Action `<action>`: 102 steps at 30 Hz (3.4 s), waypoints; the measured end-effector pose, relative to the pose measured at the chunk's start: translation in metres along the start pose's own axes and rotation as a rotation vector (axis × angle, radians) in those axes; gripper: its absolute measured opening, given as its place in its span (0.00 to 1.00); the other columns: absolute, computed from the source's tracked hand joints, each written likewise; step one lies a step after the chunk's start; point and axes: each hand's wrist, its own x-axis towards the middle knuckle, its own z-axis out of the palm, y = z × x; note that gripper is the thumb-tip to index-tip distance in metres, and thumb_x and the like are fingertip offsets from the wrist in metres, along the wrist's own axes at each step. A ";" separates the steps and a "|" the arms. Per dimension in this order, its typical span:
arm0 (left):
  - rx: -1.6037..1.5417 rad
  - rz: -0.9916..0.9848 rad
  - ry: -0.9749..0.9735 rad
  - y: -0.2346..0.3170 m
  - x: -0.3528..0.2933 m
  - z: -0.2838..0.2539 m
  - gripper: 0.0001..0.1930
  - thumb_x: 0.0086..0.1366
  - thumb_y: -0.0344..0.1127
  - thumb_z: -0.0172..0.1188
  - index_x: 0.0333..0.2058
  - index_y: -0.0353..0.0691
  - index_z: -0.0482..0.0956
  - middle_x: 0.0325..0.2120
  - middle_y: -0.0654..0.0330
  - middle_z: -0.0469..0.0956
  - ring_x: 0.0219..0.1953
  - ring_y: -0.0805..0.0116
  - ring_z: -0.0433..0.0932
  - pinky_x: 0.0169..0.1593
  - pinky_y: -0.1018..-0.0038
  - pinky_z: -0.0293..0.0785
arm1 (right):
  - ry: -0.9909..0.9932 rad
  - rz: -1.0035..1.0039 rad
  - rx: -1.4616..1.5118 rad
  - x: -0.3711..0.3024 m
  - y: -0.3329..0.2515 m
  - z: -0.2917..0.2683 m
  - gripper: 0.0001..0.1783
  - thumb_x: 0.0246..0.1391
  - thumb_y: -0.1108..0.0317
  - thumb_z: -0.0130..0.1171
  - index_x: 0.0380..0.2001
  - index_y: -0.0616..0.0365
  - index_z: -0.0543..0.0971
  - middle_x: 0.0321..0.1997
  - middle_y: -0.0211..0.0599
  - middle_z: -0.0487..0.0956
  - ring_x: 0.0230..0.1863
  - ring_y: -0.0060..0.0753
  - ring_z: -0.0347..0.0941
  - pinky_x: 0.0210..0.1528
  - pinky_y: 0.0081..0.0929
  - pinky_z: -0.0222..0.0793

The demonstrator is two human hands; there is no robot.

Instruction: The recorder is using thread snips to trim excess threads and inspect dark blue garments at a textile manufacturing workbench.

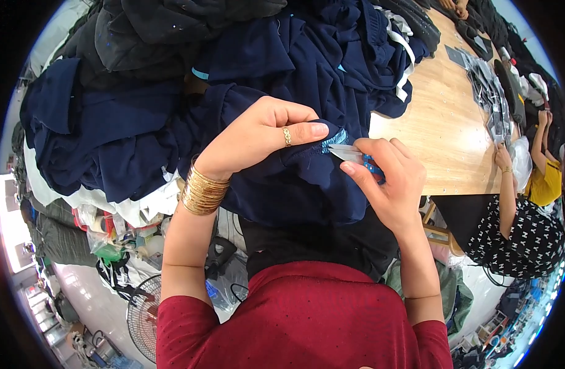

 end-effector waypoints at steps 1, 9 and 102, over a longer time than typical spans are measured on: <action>-0.004 0.002 -0.001 0.000 0.000 0.000 0.13 0.62 0.36 0.57 0.25 0.31 0.75 0.18 0.73 0.65 0.22 0.86 0.59 0.27 0.85 0.56 | 0.004 -0.010 -0.008 0.000 0.000 0.001 0.13 0.41 0.60 0.66 0.27 0.55 0.77 0.22 0.29 0.74 0.20 0.30 0.65 0.23 0.25 0.61; 0.011 -0.020 0.016 0.000 0.001 -0.001 0.13 0.62 0.36 0.57 0.24 0.32 0.74 0.18 0.73 0.65 0.22 0.86 0.58 0.27 0.85 0.56 | 0.044 -0.030 -0.056 -0.001 0.002 0.000 0.13 0.40 0.60 0.67 0.27 0.55 0.77 0.20 0.28 0.72 0.19 0.30 0.63 0.22 0.25 0.59; 0.676 0.359 0.365 -0.006 -0.010 0.041 0.11 0.45 0.30 0.69 0.28 0.38 0.77 0.25 0.64 0.74 0.29 0.70 0.71 0.37 0.76 0.65 | -0.163 0.467 0.754 -0.001 0.019 0.004 0.06 0.45 0.73 0.64 0.28 0.59 0.77 0.23 0.19 0.72 0.23 0.07 0.59 0.24 0.11 0.52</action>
